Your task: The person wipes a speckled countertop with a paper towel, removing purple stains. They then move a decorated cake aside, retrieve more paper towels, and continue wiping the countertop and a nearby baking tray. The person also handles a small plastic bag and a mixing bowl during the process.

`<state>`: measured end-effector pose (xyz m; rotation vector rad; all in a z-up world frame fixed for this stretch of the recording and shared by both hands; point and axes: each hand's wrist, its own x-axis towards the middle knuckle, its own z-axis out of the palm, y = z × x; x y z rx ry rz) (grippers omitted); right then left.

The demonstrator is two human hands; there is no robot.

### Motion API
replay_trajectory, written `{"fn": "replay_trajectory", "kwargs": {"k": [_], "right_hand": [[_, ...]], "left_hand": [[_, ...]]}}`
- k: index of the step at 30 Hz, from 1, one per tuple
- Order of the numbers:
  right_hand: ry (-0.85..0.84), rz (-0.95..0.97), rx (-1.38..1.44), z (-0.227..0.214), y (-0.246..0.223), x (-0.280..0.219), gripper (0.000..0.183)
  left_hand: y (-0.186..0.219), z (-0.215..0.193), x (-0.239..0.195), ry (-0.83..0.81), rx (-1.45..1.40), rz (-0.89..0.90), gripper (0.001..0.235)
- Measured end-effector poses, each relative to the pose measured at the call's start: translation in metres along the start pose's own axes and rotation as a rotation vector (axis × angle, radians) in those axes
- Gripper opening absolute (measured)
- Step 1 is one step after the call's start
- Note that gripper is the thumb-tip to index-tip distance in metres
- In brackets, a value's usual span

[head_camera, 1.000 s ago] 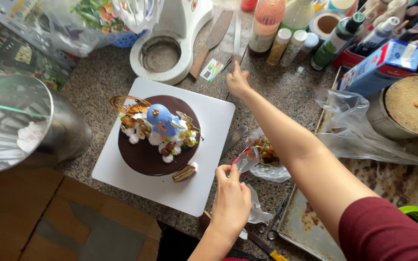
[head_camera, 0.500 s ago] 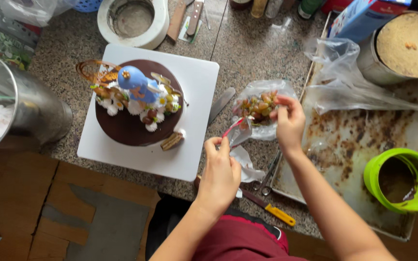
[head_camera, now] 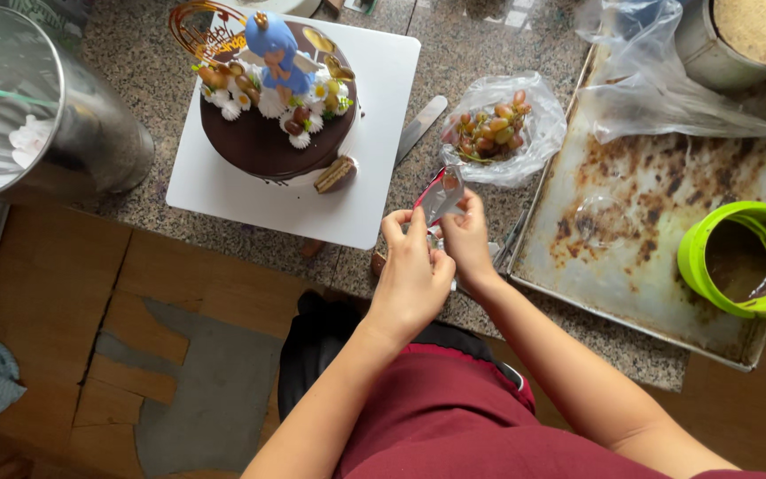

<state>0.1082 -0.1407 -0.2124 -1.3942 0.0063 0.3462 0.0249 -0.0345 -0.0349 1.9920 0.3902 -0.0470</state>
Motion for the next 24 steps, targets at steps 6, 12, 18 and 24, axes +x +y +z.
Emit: {"fn": "replay_trajectory", "kwargs": {"k": [6,12,18,24], "right_hand": [[-0.117,-0.35,-0.312,-0.038,-0.045,-0.02,0.072],[0.076,-0.159,-0.548,-0.084,-0.043,-0.027,0.018],[0.28,-0.112,-0.68,-0.099,-0.031,-0.041,0.014],[0.206,-0.305,-0.746,-0.071,-0.026,-0.059,0.025]], "left_hand": [[-0.017,0.011,-0.004,-0.019,0.072,0.077,0.06],[-0.008,0.02,-0.015,-0.048,0.149,0.27,0.065],[-0.05,-0.006,-0.046,0.016,0.075,0.176,0.043],[-0.167,-0.043,-0.033,0.307,0.325,0.027,0.03]]}}
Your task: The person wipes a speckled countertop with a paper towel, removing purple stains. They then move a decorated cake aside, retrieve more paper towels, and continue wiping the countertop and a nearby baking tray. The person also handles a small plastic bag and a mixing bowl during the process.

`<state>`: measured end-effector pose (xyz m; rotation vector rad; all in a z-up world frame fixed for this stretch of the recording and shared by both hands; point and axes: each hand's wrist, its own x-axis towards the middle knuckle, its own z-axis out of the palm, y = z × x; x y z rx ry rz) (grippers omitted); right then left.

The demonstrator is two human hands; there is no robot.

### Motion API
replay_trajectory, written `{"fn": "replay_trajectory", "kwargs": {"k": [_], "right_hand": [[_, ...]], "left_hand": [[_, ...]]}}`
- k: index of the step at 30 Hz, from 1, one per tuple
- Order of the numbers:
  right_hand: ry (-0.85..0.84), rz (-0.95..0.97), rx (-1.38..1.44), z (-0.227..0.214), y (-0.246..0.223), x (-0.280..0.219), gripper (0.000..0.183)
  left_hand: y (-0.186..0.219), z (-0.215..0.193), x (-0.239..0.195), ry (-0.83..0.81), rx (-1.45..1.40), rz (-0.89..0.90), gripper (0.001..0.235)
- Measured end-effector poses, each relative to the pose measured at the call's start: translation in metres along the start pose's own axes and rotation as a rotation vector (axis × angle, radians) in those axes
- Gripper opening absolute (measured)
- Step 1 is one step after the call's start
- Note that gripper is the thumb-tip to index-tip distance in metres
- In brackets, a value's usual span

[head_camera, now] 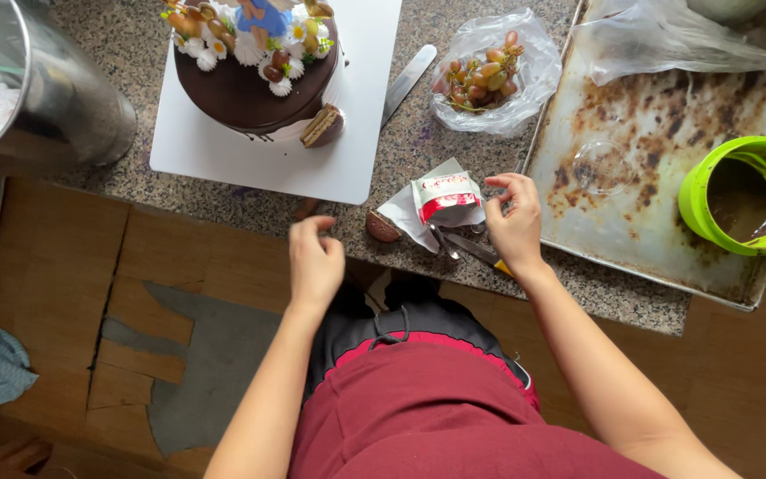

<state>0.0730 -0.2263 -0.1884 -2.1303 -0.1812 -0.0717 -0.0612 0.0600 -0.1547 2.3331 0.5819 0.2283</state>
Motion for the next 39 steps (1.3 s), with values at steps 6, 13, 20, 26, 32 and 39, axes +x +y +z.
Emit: {"fn": "replay_trajectory", "kwargs": {"k": [6,13,20,26,32,39], "right_hand": [[0.024,-0.054,0.016,0.013,-0.026,-0.01,0.021],[-0.06,-0.039,0.067,0.011,-0.049,-0.023,0.016],[-0.141,0.019,0.179,0.019,-0.042,-0.042,0.018],[-0.425,0.335,0.611,0.032,-0.04,-0.039,0.024],[-0.421,0.427,0.793,0.011,-0.07,-0.01,0.039],[-0.331,0.313,0.764,-0.016,-0.106,0.056,0.052]], "left_hand": [[-0.071,0.054,0.053,0.084,0.5,0.18,0.046],[-0.057,0.061,0.068,-0.21,0.599,-0.07,0.041],[-0.023,0.06,0.011,-0.118,-0.101,0.014,0.055],[0.033,0.093,-0.026,-0.292,-0.343,-0.11,0.05],[0.094,0.086,-0.013,-0.316,-0.502,0.134,0.06],[0.147,0.038,0.026,-0.419,-0.427,0.341,0.097]]}}
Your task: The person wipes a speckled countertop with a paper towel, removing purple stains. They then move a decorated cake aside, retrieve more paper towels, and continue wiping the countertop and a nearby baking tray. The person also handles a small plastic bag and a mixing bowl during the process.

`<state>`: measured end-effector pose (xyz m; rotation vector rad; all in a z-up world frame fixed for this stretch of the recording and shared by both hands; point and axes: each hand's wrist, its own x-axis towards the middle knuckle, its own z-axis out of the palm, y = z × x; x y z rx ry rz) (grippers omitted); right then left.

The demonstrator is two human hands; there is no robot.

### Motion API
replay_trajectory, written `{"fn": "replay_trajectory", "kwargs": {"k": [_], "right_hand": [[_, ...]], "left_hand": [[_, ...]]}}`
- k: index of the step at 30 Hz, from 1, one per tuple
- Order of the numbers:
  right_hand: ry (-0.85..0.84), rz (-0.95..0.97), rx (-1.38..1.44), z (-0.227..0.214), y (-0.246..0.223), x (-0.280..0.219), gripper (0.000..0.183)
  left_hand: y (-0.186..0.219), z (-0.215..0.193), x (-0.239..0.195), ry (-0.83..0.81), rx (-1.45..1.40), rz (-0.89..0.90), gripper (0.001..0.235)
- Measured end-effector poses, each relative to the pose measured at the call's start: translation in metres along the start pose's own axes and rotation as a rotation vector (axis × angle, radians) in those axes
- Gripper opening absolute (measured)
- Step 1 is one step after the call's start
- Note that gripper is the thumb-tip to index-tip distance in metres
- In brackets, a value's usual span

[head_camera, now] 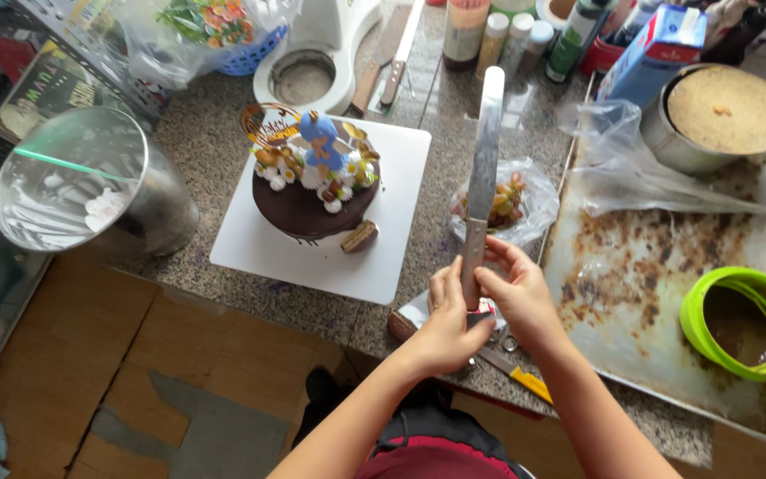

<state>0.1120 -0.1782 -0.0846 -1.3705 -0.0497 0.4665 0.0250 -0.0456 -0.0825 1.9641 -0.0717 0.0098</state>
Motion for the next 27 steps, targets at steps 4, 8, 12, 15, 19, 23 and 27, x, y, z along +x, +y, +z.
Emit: {"fn": "replay_trajectory", "kwargs": {"k": [4,8,12,15,19,23,27], "right_hand": [[-0.073,-0.052,-0.114,0.0,-0.019,0.06,0.052],[-0.072,0.077,-0.121,0.016,-0.027,0.16,0.051],[-0.034,0.292,0.016,0.031,-0.032,0.288,0.04],[-0.016,0.335,0.02,0.036,-0.017,0.379,0.029],[0.073,0.347,-0.142,0.035,0.019,0.463,0.02],[0.149,0.307,-0.262,0.034,0.029,0.49,0.012],[0.086,-0.06,-0.358,0.041,-0.001,0.459,0.029]], "left_hand": [[0.027,-0.033,-0.009,-0.054,-0.038,-0.05,0.095],[0.04,-0.078,-0.027,-0.064,-0.205,-0.263,0.077],[0.038,-0.107,-0.037,0.088,-0.32,-0.324,0.062],[0.03,-0.115,-0.047,0.173,-0.442,-0.377,0.053],[0.014,-0.123,-0.065,0.258,-0.518,-0.432,0.049],[0.002,-0.13,-0.079,0.35,-0.526,-0.459,0.048],[-0.004,-0.146,-0.087,0.408,-0.578,-0.48,0.046]]}}
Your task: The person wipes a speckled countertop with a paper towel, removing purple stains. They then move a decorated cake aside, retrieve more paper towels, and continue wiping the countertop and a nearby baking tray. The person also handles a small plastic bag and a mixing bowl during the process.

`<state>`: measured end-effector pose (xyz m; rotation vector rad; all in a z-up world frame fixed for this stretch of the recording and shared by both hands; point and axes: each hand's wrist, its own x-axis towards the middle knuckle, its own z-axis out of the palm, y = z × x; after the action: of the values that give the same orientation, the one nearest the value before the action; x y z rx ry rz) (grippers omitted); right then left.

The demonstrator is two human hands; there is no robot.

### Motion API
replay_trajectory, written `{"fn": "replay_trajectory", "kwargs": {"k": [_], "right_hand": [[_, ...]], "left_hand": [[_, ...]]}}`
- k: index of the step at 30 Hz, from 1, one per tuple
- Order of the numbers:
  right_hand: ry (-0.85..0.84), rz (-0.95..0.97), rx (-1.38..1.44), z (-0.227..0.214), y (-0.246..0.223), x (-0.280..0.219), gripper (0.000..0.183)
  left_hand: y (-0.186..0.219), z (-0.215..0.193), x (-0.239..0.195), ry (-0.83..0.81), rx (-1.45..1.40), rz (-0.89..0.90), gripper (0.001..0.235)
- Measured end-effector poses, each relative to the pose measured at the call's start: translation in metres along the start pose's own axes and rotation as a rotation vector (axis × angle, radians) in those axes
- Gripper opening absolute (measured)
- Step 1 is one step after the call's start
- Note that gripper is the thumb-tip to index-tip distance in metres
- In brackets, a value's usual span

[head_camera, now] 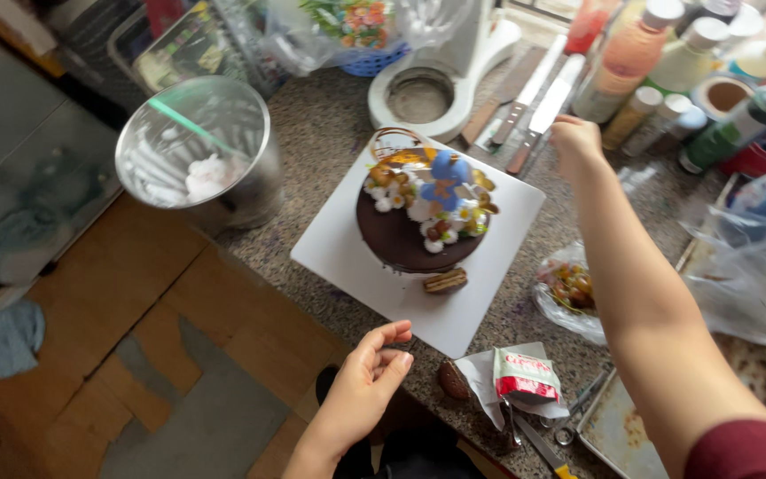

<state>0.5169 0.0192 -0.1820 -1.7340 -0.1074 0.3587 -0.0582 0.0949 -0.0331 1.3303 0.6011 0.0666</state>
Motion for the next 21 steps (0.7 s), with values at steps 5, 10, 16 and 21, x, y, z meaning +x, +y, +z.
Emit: {"fn": "replay_trajectory", "kwargs": {"k": [5,10,16,21], "right_hand": [[0.05,-0.331,0.23,-0.022,-0.092,-0.102,0.033],[0.018,-0.514,0.078,0.008,-0.172,-0.215,0.03],[-0.013,-0.468,-0.31,0.096,-0.243,-0.285,0.033],[-0.059,-0.468,-0.366,0.158,-0.272,-0.275,0.035]], "left_hand": [[0.019,-0.037,0.007,0.037,-0.086,0.026,0.042],[0.07,-0.1,0.041,-0.019,-0.077,0.201,0.037],[0.139,-0.164,0.111,-0.122,0.054,0.368,0.033],[0.183,-0.183,0.177,-0.232,0.246,0.495,0.035]]}}
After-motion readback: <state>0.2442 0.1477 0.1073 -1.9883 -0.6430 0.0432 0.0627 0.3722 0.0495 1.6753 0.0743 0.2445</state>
